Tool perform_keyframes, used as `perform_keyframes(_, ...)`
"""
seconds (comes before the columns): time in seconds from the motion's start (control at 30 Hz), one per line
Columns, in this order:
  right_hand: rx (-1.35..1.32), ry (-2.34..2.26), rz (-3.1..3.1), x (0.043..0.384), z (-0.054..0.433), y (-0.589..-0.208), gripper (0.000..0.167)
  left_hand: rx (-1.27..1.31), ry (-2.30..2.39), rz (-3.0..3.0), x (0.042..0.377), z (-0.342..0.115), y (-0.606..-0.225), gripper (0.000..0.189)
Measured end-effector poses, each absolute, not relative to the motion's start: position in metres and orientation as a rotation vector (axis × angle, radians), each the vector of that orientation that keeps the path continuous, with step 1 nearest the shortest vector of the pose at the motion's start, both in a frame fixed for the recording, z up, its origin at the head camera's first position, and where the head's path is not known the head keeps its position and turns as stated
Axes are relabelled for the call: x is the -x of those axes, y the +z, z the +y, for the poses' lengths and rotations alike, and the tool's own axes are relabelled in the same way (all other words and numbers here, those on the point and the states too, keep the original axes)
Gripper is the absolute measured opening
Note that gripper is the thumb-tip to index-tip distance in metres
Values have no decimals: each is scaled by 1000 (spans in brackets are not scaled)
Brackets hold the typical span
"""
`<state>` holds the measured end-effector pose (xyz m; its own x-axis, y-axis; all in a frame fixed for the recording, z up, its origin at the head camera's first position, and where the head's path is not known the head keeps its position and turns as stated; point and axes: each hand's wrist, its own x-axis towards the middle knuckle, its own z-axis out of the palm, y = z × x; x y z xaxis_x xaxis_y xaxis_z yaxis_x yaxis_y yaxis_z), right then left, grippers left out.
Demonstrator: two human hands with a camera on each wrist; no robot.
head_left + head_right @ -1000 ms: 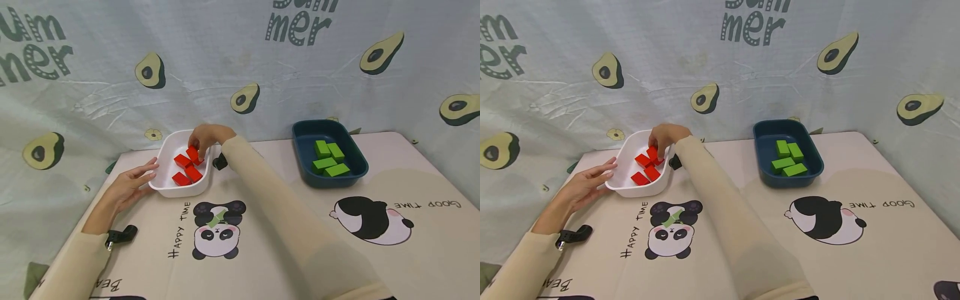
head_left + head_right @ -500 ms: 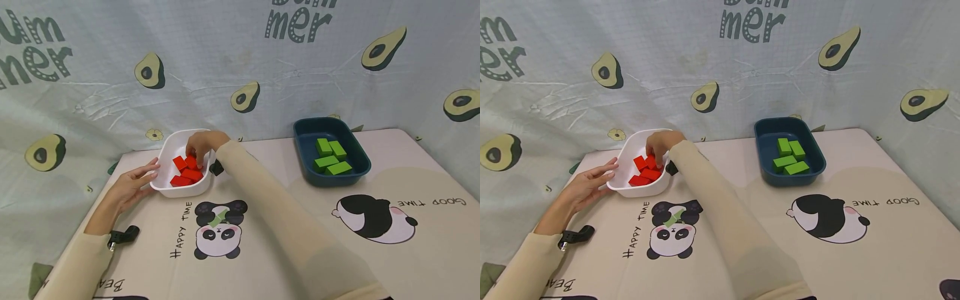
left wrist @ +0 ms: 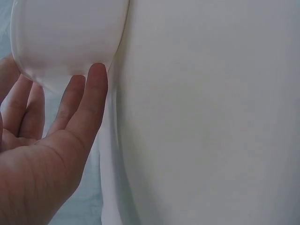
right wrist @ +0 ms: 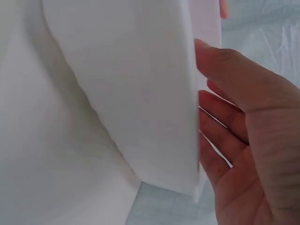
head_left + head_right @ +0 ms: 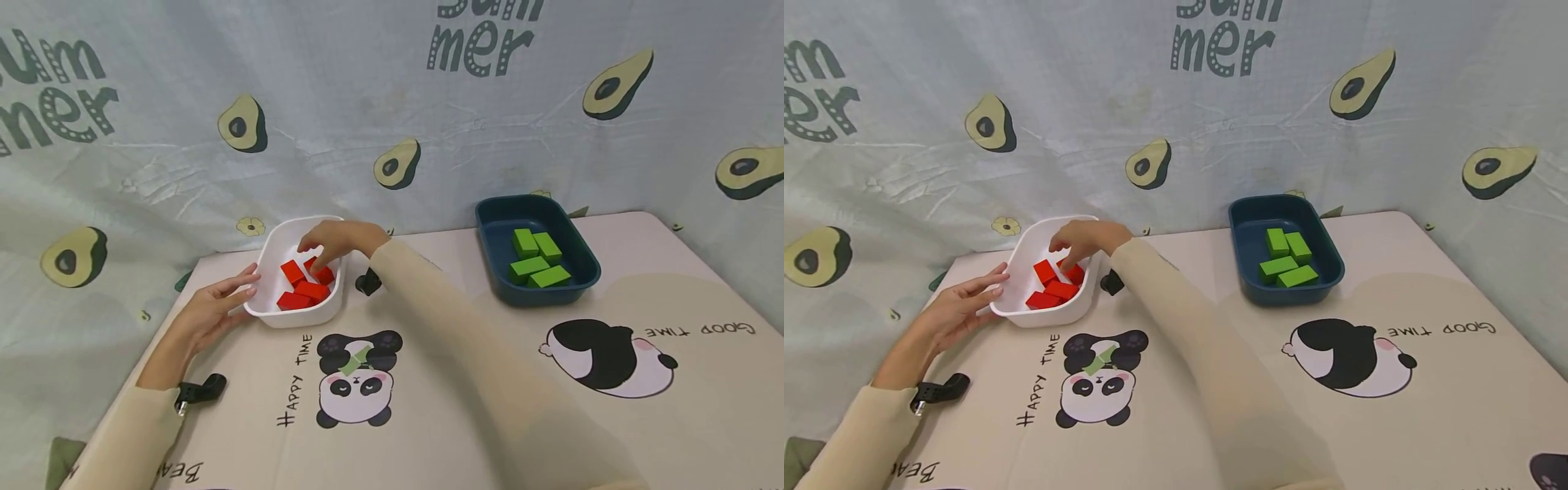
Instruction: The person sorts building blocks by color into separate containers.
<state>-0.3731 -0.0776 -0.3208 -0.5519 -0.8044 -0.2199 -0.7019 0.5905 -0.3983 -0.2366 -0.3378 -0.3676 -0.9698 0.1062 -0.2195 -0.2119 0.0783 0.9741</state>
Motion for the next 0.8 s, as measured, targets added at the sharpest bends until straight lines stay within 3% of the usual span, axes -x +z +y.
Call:
perform_keyframes(0.27, 1460, -355, 2559, 355, -25, -305, 53, 99, 2024, 2095, 238, -338, -369, 55)
perform_keyframes(0.8, 1678, -314, 2688, 268, 101, -307, 60, 128, 1925, 2198, 243, -338, -366, 59)
